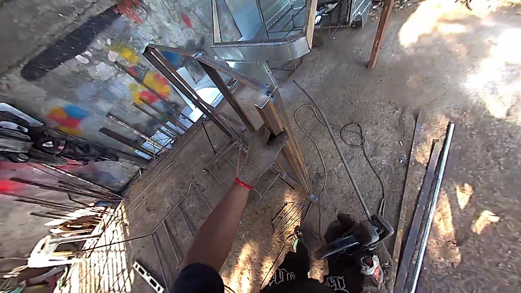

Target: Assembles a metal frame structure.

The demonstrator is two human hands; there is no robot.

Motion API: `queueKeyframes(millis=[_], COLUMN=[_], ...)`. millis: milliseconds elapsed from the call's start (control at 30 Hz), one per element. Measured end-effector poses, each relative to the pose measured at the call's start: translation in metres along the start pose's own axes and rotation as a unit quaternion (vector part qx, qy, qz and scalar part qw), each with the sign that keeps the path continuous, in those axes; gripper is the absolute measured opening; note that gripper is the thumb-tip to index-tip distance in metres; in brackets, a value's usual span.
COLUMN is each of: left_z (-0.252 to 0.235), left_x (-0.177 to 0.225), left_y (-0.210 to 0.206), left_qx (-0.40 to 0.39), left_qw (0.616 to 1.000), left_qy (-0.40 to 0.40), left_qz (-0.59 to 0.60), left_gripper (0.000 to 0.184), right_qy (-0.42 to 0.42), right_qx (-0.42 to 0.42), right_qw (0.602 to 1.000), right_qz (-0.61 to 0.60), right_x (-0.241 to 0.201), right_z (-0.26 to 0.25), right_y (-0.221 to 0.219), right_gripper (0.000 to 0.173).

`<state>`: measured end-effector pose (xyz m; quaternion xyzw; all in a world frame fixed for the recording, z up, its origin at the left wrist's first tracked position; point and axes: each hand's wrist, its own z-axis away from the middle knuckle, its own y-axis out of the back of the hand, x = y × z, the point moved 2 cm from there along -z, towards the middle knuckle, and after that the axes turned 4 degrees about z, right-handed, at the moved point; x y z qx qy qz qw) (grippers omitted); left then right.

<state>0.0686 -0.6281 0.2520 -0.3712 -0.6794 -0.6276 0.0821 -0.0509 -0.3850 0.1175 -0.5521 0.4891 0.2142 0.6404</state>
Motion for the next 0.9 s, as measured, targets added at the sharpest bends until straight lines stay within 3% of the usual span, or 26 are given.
queueKeyframes(millis=[33, 200, 267, 400, 467, 533, 633, 767, 867, 900], left_z=[-0.001, -0.011, -0.005, 0.011, 0.008, 0.002, -0.013, -0.022, -0.010, -0.008], left_x=[-0.035, -0.032, -0.031, -0.022, -0.048, -0.047, -0.030, -0.039, -0.010, -0.010], left_y=[-0.013, -0.012, -0.009, 0.001, -0.005, -0.010, -0.013, -0.015, 0.002, 0.004], left_qx=[0.046, 0.011, -0.001, 0.012, -0.016, -0.011, 0.011, 0.020, 0.000, -0.002], left_qw=[0.987, 0.982, 0.983, 0.984, 0.992, 0.990, 0.979, 0.986, 0.980, 0.978], left_qy=[-0.124, -0.053, -0.044, 0.027, 0.009, -0.013, -0.018, -0.038, 0.059, 0.053], left_qz=[0.086, 0.181, 0.181, 0.177, 0.125, 0.137, 0.204, 0.164, 0.191, 0.201], left_gripper=[0.028, 0.025, 0.032, 0.030, 0.043, 0.043, 0.035, 0.033, 0.023, 0.027], right_qy=[0.025, 0.027, 0.089, -0.019, -0.017, -0.010, 0.019, 0.043, 0.006, -0.034], right_qx=[0.010, -0.013, -0.032, 0.014, -0.001, -0.001, -0.001, -0.012, 0.001, 0.028], right_qw=[1.000, 0.999, 0.995, 0.998, 0.995, 0.996, 1.000, 0.999, 1.000, 0.999], right_qz=[0.008, -0.014, -0.030, -0.061, -0.096, -0.084, -0.008, -0.016, -0.014, -0.004], right_x=[0.009, 0.011, 0.027, -0.003, 0.029, 0.044, 0.018, 0.006, 0.001, -0.010], right_z=[0.001, 0.004, 0.011, 0.004, 0.014, 0.021, 0.013, 0.009, 0.009, 0.007], right_y=[0.001, -0.002, 0.005, -0.021, 0.007, 0.023, 0.001, -0.004, -0.008, -0.017], right_gripper=[0.058, 0.055, 0.055, 0.048, 0.054, 0.056, 0.053, 0.053, 0.051, 0.049])
